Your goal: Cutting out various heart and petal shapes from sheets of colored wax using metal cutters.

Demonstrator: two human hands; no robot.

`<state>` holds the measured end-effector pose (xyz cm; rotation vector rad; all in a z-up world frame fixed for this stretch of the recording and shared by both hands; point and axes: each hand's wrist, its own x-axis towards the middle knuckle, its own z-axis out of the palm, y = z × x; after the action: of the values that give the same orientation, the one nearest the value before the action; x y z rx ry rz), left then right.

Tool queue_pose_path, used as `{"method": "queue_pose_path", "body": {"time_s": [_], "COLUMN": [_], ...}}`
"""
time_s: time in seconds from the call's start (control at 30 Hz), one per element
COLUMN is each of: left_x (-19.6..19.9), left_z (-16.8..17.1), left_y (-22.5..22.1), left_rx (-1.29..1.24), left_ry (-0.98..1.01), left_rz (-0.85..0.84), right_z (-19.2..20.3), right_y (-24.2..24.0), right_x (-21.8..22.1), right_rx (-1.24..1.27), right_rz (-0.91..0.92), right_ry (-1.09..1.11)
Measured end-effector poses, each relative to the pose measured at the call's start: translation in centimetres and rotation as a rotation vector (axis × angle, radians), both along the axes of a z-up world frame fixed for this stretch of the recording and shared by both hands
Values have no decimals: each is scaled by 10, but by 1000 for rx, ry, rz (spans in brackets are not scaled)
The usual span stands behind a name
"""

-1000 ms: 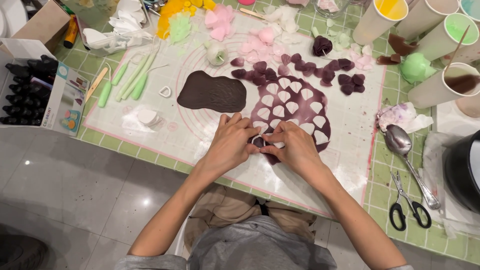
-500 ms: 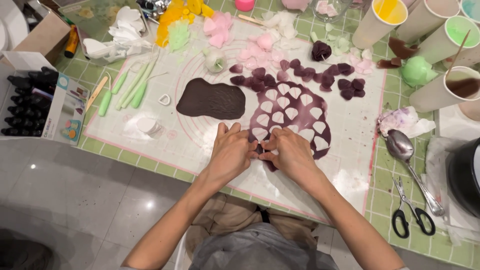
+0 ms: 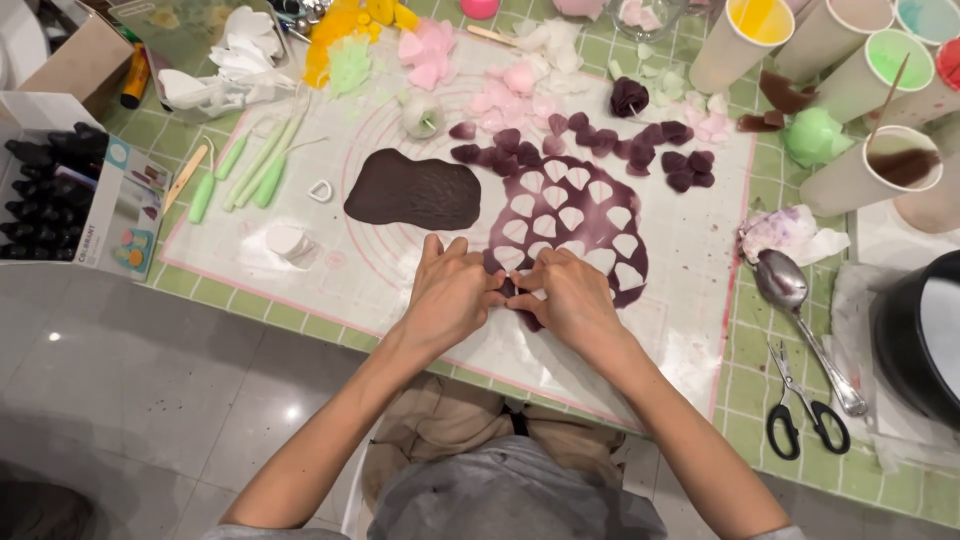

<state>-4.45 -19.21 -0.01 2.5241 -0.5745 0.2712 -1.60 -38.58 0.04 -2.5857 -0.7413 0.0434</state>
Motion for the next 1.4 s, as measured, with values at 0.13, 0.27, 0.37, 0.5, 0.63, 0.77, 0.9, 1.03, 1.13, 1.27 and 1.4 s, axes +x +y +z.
{"method": "queue_pose_path", "body": {"time_s": [0.13,0.27,0.37,0.5,0.63,0.77,0.9,1.03,1.13,1.27,1.4], "left_x": [-5,-13,-16,-18,-17,-21,-27,-19,-3,22,31], "left_z": [9,15,7,-2,-3,-2,-2,-4,-10,-12,1], "left_y": [-8,-19,-26,-29,-28,-29,-28,-21,-12,-4,-16], "left_rx": [-44,-76,-67,-72,-90,-103,-198,-311,-516,-970,-1184], "left_ry": [-17,-21,-36,-86,-83,-75,-51,8,231,472,530], "left_rz": [45,120,146,158,139,123,77,45,81,9,-125], "right_z": [16,24,16,4,4,6,7,9,9,8,12], "right_y": [-14,-25,-26,-21,-18,-16,-16,-18,-20,-38,-52], "right_x": [-3,-10,-10,-9,-8,-7,-7,-11,-10,1,1], "right_rx": [-5,4,25,42,27,3,-4,5,21,527,1179], "right_rz": [-9,-29,-21,23,28,12,3,7,9,-59,-135], "right_ry": [88,89,76,39,27,37,58,59,47,371,810]}}
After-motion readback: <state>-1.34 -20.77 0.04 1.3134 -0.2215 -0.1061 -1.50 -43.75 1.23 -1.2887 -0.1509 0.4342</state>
